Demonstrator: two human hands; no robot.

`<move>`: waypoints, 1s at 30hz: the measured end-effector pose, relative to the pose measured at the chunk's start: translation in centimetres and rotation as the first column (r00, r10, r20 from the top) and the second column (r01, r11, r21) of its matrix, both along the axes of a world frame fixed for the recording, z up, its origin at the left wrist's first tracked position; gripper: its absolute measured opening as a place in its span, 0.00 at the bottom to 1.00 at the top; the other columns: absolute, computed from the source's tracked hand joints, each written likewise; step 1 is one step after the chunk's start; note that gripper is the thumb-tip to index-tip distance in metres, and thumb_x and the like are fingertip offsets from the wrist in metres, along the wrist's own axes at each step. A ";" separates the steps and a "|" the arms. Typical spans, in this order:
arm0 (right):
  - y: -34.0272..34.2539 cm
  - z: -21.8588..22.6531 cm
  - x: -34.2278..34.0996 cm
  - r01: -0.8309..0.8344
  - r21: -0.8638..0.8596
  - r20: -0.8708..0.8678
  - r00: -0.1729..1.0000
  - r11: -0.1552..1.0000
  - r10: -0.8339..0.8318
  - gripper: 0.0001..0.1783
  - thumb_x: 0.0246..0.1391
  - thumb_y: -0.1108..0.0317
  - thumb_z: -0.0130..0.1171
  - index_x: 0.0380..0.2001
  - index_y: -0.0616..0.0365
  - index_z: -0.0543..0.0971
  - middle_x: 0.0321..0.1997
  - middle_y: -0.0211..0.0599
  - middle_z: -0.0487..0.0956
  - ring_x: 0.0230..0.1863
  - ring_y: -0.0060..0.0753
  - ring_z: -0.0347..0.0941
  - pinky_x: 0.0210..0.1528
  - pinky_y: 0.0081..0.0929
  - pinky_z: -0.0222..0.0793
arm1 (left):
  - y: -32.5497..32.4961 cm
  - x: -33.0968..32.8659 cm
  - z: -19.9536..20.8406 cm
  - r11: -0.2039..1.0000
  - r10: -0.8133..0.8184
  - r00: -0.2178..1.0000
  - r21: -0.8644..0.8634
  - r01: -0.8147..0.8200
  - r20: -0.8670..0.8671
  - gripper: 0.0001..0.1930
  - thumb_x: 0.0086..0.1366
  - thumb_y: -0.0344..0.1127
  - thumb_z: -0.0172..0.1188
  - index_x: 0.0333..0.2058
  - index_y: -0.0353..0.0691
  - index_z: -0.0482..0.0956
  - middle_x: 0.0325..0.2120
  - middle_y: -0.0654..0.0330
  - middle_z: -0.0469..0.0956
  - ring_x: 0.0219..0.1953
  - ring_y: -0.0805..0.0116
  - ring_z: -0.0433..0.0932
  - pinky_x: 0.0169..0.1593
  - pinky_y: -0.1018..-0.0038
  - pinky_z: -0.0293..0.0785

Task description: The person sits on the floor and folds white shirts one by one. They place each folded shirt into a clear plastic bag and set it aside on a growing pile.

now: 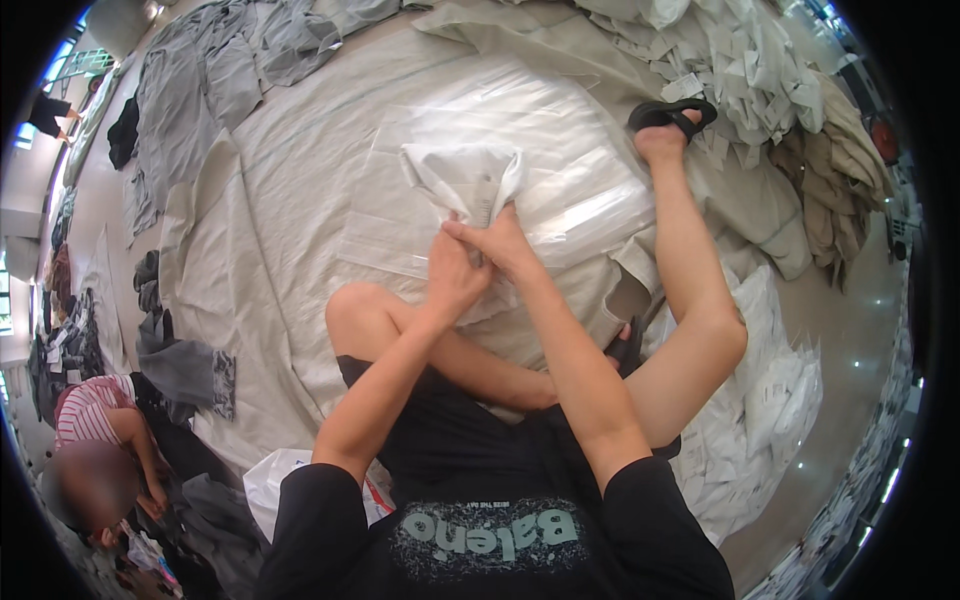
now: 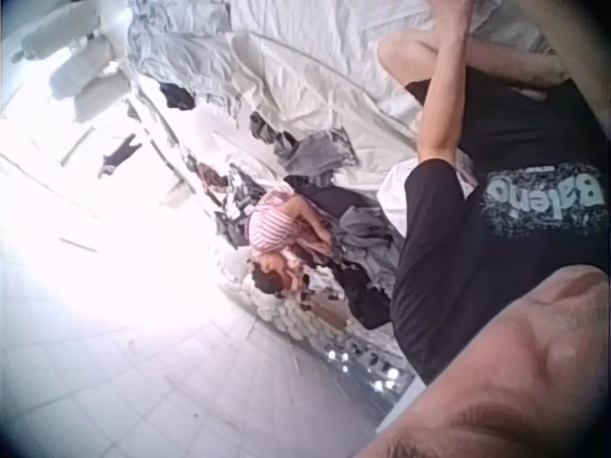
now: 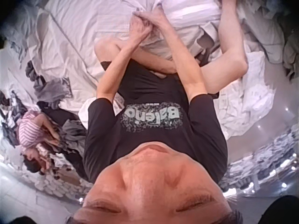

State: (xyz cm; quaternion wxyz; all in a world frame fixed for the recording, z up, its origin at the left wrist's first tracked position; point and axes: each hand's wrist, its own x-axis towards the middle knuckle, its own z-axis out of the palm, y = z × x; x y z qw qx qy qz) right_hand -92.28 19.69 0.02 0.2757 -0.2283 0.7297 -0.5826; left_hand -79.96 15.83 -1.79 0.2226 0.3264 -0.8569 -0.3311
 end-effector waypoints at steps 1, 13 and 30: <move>0.2 0.0 0.0 0.055 0.041 -0.003 0.998 0.998 -0.055 0.64 0.36 0.51 0.89 0.69 0.75 0.65 0.58 0.60 0.82 0.59 0.51 0.81 0.61 0.39 0.77 | 1.4 -0.4 0.7 0.999 -0.011 0.999 0.030 0.012 -0.046 0.38 0.58 0.37 0.69 0.64 0.27 0.67 0.57 0.30 0.75 0.59 0.36 0.75 0.65 0.51 0.70; 9.3 7.5 -9.8 0.022 -0.101 0.467 0.884 0.995 0.028 0.31 0.52 0.73 0.80 0.58 0.72 0.79 0.51 0.47 0.87 0.49 0.38 0.86 0.50 0.34 0.84 | -8.3 5.7 3.0 0.827 -0.501 0.683 0.061 0.559 0.531 0.07 0.58 0.35 0.68 0.28 0.38 0.86 0.30 0.49 0.86 0.36 0.45 0.86 0.42 0.53 0.81; 19.2 10.7 -3.9 0.175 -0.410 0.746 0.629 0.895 0.219 0.33 0.51 0.75 0.80 0.60 0.67 0.80 0.56 0.43 0.86 0.54 0.37 0.85 0.60 0.37 0.82 | -12.1 3.8 -0.8 0.928 -0.259 0.963 0.295 0.228 0.072 0.15 0.78 0.36 0.59 0.50 0.29 0.86 0.33 0.62 0.84 0.34 0.77 0.78 0.41 0.74 0.76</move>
